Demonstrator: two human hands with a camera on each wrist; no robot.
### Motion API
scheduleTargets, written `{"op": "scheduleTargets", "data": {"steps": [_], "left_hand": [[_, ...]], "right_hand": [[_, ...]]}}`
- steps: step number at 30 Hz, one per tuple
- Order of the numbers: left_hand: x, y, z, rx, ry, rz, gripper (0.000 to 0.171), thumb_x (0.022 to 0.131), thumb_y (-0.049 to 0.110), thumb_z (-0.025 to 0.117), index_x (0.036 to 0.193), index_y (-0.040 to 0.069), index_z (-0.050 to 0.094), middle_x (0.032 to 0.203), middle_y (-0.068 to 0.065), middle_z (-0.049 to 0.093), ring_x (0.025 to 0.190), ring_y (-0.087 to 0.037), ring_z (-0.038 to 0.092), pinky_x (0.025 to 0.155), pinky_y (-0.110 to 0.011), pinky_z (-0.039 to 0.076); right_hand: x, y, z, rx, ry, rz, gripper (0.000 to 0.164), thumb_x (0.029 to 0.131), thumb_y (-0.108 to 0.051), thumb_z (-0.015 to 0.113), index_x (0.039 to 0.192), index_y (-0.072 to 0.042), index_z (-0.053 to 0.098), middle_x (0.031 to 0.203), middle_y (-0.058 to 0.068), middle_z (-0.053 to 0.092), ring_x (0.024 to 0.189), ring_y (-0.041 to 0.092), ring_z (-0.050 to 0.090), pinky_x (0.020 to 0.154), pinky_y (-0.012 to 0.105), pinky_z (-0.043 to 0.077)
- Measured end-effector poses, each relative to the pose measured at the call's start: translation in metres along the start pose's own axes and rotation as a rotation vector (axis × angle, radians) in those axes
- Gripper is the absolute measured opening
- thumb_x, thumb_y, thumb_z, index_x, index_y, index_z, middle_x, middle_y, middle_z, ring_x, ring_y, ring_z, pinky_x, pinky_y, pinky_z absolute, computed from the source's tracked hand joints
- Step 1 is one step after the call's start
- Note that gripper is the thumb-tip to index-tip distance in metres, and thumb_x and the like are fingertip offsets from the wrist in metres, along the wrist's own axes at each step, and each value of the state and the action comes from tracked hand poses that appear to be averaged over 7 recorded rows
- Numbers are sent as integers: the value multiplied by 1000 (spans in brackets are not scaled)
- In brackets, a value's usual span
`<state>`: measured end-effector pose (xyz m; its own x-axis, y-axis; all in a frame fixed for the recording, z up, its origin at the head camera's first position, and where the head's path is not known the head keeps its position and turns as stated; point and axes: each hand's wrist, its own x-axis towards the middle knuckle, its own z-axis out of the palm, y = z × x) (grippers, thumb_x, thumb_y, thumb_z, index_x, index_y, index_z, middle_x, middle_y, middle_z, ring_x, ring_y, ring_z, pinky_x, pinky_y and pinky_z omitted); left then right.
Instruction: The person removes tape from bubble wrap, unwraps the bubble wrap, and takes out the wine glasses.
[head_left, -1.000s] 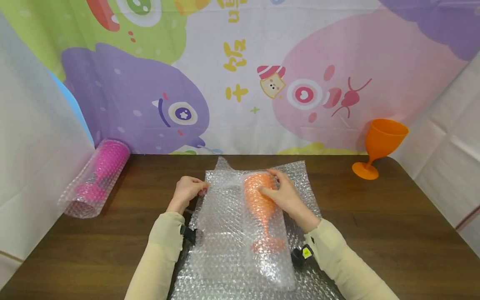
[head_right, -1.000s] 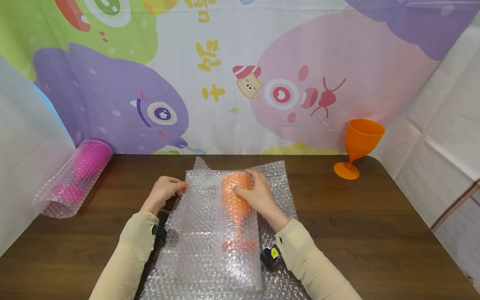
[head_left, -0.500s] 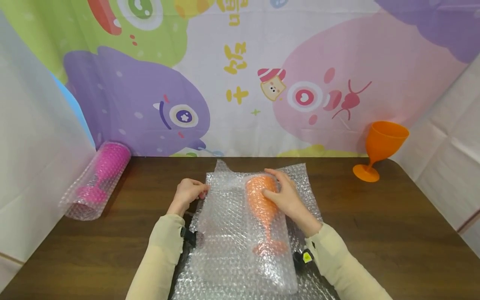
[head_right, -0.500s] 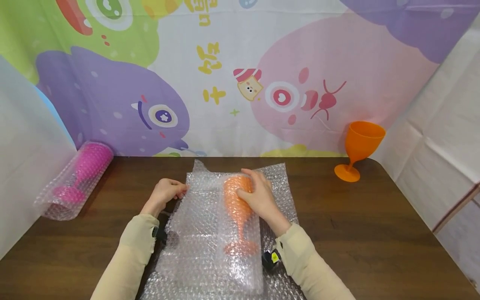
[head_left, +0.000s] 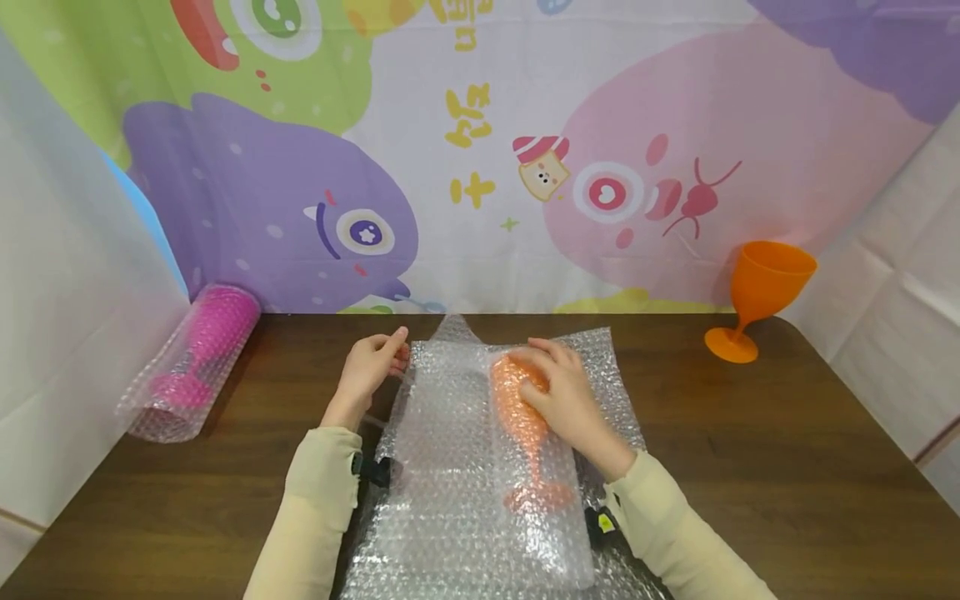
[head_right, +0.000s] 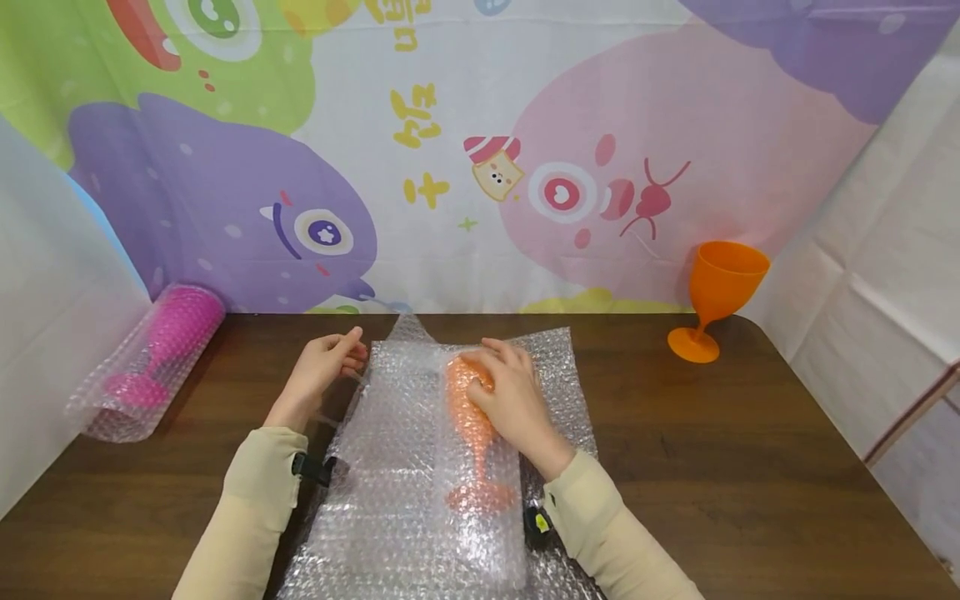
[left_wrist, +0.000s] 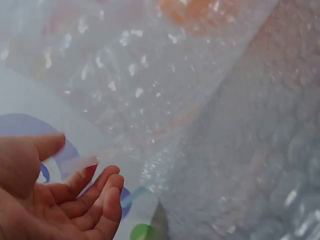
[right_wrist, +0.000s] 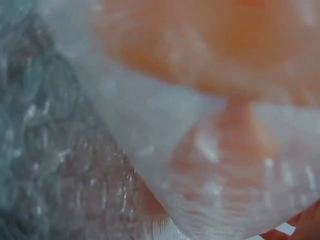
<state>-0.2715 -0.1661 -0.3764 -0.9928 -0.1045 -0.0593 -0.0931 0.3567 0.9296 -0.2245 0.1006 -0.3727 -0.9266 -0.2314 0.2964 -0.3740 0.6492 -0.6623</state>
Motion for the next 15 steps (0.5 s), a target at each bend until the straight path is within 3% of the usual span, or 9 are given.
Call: {"op": "scheduleTargets", "data": {"steps": [3,8,10,15], "left_hand": [[-3,6,1,2,-42,59,43,88,38,56,94,-4,59,83,-8,56,73,-17,51,67,-30,46],[-7,10,6,20,-160,147,36,89,32,57,104,-1,61,102,-11,60,91,-21,52,77,-30,40],[-7,10,9,30,-193,164,34,90,28,56,109,1,61,112,-13,60,101,-22,52,83,-32,40],[-8,10,13,59,-211,150,30,92,23,53,114,4,61,114,-12,59,103,-24,53,85,-36,43]], "right_hand": [[-1,-3,2,-65,21,-44,41,77,-9,56,117,-18,61,137,8,42,126,34,30,99,58,25],[-2,-4,2,-155,33,-115,43,78,-7,53,117,-21,61,137,5,43,123,28,34,99,52,29],[-3,-4,2,-176,30,-136,43,79,-6,52,118,-22,61,136,5,44,122,27,35,98,51,30],[-2,-4,0,-203,26,-166,40,80,-5,53,116,-20,63,134,7,45,120,28,37,97,50,31]]}}
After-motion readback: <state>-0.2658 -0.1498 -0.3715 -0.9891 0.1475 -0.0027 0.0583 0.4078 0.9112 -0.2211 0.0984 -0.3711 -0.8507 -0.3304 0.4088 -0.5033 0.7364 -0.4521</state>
